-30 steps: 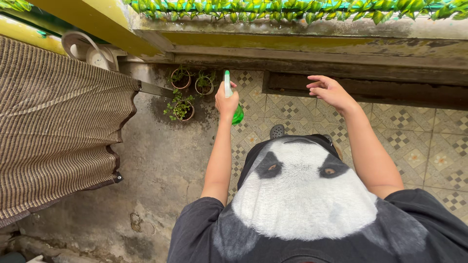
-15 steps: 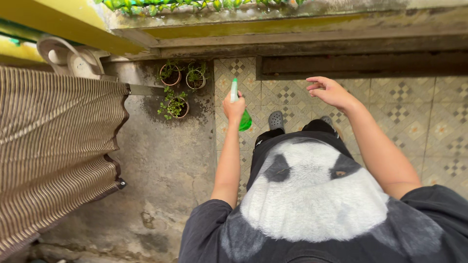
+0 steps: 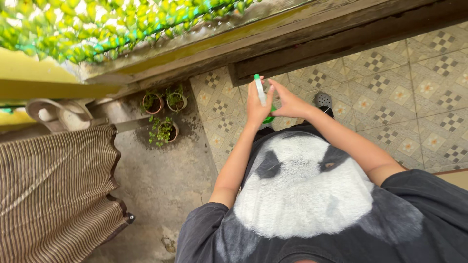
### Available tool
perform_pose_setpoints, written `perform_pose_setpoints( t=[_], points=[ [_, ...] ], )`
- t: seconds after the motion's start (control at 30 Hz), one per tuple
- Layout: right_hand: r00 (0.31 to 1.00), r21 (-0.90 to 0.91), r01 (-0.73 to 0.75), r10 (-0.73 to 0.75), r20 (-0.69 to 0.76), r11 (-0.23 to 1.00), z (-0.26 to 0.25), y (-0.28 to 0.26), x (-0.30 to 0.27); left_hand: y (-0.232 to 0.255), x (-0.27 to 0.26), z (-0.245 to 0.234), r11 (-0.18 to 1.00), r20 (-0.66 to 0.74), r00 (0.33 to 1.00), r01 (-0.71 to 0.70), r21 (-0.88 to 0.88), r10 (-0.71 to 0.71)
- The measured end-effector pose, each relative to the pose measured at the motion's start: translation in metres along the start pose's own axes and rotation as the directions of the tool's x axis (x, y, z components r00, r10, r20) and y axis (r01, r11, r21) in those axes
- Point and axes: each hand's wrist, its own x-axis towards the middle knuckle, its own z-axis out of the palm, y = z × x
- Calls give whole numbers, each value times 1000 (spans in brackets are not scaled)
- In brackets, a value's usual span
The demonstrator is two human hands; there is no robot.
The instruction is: The person uses a green spray bottle to mist water onto a hanging artificial leaf canopy and several potted plants on a tiled balcony floor. The person moves along the canopy, spraying different sections and occasionally adjusting the spray direction.
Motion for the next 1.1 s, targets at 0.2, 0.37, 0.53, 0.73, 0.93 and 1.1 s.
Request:
perform_pose_setpoints(
  t=[0.2, 0.37, 0.53, 0.73, 0.93, 1.1],
  points=[
    [985, 262, -75, 113, -133, 962, -70, 1, -24, 57, 16, 97, 985, 81, 985, -145, -97, 153],
    [920, 201, 95, -9, -391, 975, -146, 30, -48, 116, 30, 158, 997, 331, 940, -75, -28, 80],
    [844, 402, 74, 158, -513, 913, -234, 70, -68, 142, 31, 215, 938, 488, 801, -309, -157, 346],
    [768, 215, 10, 130, -627, 977, -330, 111, -101, 142, 33, 235, 997, 371, 927, 69, -34, -52],
    [715, 161, -80, 169, -678, 984, -390, 110, -129, 126, 23, 242, 966, 214, 968, 171, -193, -129],
    [603, 343, -1, 274, -749, 939, -423, 99, -142, 105, 11, 242, 946, 152, 978, 179, -271, -142]
  ],
)
